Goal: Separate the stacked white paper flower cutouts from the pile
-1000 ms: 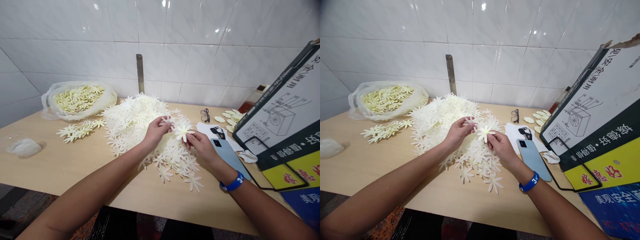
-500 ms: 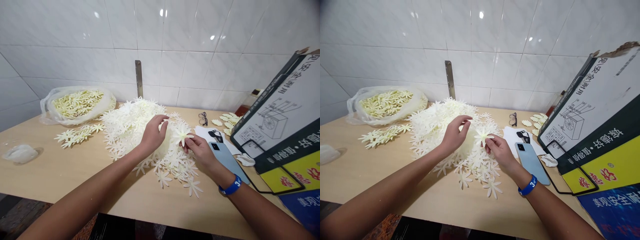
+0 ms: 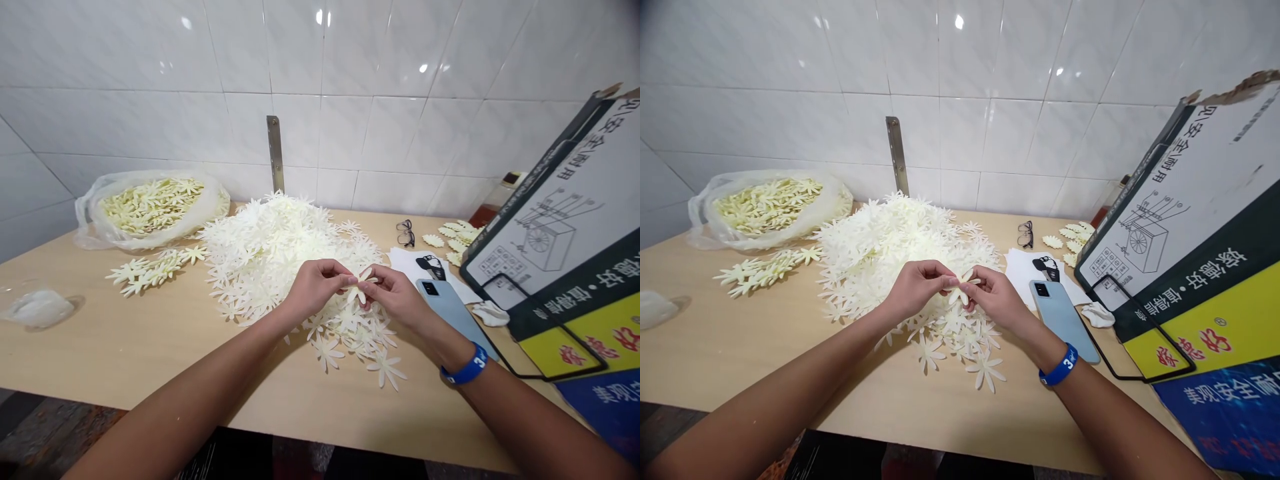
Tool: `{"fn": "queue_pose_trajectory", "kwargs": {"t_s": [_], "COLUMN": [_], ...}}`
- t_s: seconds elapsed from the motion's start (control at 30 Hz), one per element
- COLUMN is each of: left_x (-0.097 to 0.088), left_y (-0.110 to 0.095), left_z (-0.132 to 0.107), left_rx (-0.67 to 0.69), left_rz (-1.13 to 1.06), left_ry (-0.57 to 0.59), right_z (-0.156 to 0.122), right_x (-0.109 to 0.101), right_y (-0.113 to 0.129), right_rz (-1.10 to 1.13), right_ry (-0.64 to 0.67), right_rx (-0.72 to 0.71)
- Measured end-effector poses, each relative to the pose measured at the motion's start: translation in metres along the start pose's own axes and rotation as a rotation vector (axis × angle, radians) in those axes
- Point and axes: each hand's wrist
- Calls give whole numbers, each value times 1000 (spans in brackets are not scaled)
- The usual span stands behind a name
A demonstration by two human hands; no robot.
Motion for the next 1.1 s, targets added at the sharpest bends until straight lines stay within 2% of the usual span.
{"fn": "queue_pose_trajectory", "kwargs": {"t_s": [0.13, 0.33, 0.63, 0.77, 0.93, 1.1], "left_x": [-1, -5, -4, -4, -4, -1], "left_y": [1, 7, 9, 7, 8, 11], "left_z": [-3, -6, -3, -2, 0, -2], "left_rx": [36, 220, 350, 275, 145, 157], "left_rz": [91, 269, 146, 53, -63, -45], "left_ry": [2, 55, -29, -76, -28, -25], "right_z": [-1, 0, -1, -2, -2, -2], "right_x": [1, 3, 4, 5, 7, 9], "right_y": [5, 6, 5, 6, 2, 2], "right_rz": [-47, -2, 77, 118, 175, 185], "right_ry": [-23, -33, -46, -46, -33, -9], "right_rx": [75, 136, 81, 97, 98, 100]}}
Point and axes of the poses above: each hand's wrist, its own z-axis towards the middle knuckle, its own x-axis out of the palm, y = z × x, and after that the axes turned 12 degrees about -z, right-handed
